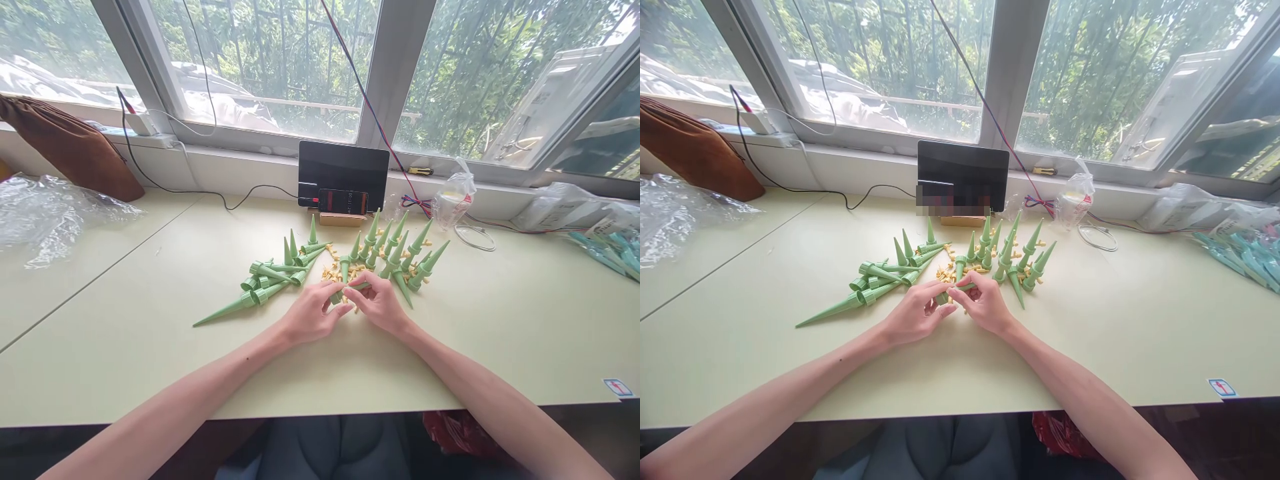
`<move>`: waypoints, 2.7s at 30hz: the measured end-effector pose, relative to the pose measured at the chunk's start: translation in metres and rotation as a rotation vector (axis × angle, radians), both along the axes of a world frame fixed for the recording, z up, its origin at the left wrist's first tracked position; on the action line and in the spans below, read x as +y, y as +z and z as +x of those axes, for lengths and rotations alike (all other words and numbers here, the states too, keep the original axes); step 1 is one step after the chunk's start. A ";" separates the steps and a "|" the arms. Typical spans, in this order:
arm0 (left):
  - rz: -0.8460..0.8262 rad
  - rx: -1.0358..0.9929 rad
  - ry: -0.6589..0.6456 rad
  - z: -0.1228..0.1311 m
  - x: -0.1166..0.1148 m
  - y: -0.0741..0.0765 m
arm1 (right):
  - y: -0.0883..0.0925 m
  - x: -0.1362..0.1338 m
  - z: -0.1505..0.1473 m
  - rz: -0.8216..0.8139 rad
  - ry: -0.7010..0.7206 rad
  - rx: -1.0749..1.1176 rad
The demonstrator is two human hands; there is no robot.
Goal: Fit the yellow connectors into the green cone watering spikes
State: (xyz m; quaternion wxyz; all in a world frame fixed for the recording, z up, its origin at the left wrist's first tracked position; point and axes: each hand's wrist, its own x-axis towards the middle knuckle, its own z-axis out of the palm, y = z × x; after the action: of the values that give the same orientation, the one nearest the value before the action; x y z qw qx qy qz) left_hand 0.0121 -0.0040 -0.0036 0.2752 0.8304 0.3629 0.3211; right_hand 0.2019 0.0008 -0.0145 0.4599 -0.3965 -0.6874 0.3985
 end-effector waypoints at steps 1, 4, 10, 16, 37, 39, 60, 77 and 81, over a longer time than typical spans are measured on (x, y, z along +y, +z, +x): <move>0.016 0.011 0.005 0.000 0.000 -0.001 | 0.000 0.000 0.000 -0.001 0.005 0.005; 0.046 0.033 0.027 -0.001 0.001 -0.004 | 0.000 0.000 0.000 -0.018 0.023 0.020; 0.068 0.042 0.048 -0.001 0.001 -0.005 | 0.000 0.000 0.000 -0.035 0.038 0.032; 0.060 0.041 0.043 -0.001 0.001 -0.004 | -0.001 0.001 0.001 -0.006 0.029 0.007; 0.030 -0.033 0.034 0.000 0.001 0.002 | 0.000 0.001 0.003 0.036 0.061 -0.003; 0.022 -0.041 0.031 0.000 0.001 0.003 | 0.000 0.001 0.003 0.045 0.059 -0.005; 0.104 -0.042 0.080 -0.001 0.002 0.001 | -0.003 0.003 0.004 0.115 0.040 0.023; 0.082 -0.135 0.194 0.002 0.008 -0.008 | -0.003 0.005 0.001 0.098 -0.025 0.069; 0.065 -0.178 0.239 0.002 0.008 -0.006 | -0.004 0.006 0.000 0.083 -0.087 0.109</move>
State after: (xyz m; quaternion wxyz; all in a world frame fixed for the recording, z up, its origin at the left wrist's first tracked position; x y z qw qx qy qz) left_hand 0.0140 0.0039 -0.0097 0.2389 0.7579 0.4229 0.4355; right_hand 0.2018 0.0069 -0.0184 0.5294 -0.3845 -0.6594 0.3703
